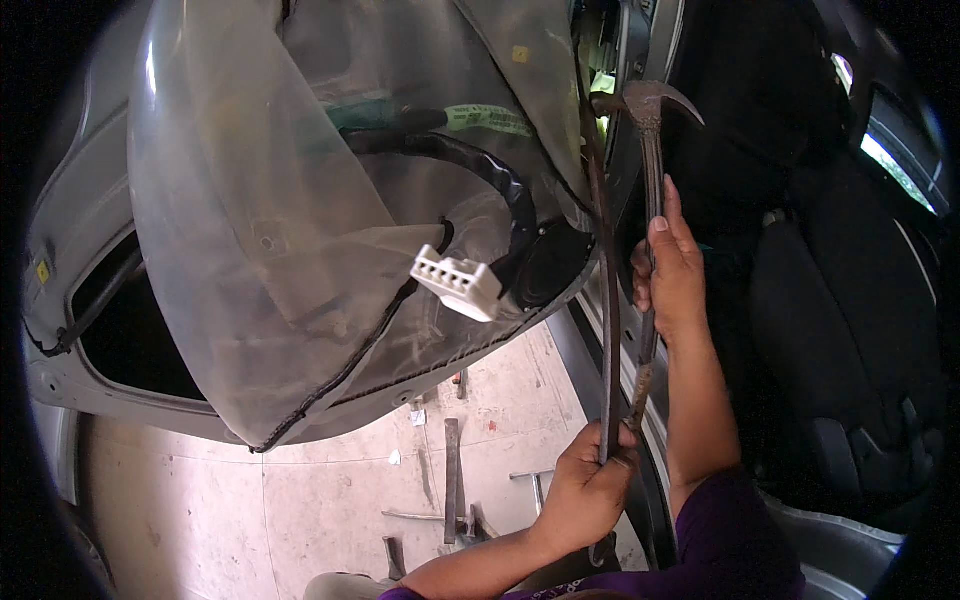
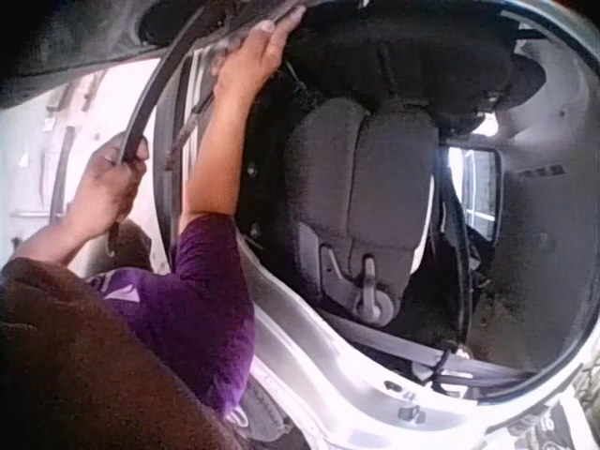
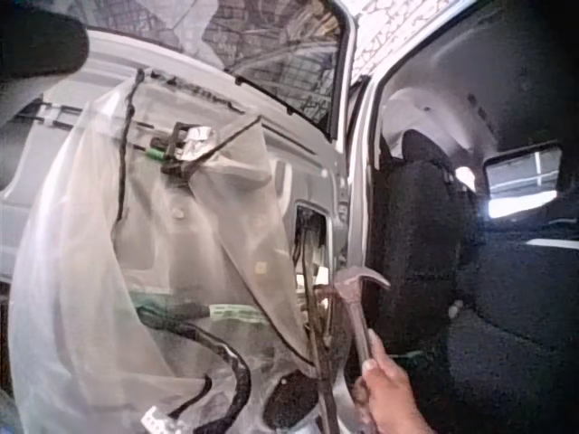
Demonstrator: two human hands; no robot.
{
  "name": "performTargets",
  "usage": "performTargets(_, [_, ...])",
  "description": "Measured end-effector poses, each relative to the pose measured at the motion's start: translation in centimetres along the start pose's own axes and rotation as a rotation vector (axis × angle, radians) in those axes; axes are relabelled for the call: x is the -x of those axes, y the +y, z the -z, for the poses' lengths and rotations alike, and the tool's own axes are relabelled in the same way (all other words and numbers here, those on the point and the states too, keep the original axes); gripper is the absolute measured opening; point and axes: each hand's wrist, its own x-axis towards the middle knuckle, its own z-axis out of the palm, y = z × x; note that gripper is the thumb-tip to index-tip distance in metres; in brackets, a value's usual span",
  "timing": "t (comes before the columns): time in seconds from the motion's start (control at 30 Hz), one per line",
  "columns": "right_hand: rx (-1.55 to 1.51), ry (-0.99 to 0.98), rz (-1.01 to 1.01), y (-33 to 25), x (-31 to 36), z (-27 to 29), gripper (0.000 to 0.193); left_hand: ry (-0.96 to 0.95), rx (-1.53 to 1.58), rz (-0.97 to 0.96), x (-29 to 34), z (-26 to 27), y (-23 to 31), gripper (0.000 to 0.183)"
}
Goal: The person uses a pry bar and hammer to work on a car door frame, then uses a body hammer to flatten out dents on the exterior panel.
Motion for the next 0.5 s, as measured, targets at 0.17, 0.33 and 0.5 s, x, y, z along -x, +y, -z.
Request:
performTargets(0.17, [-0.07,0.186,0.121,-1.4,1.8,3.2,0.062,0.046,-0.034,-0.007,0.1,0.2,0.0,0.011])
performTargets(0.33, [-0.147,0.487,0.323,-3.6,2.5,4.5,0.066,0.043,-0.102,-0.065,0.1,-0.8,0.1,0.012])
performTargets(0.5, [-0.02,0.004,0.018,-0.3,1.8,0.9,0.063,0.094,-0.256,-0.174,-1.2,3.1,-0.7,0.011])
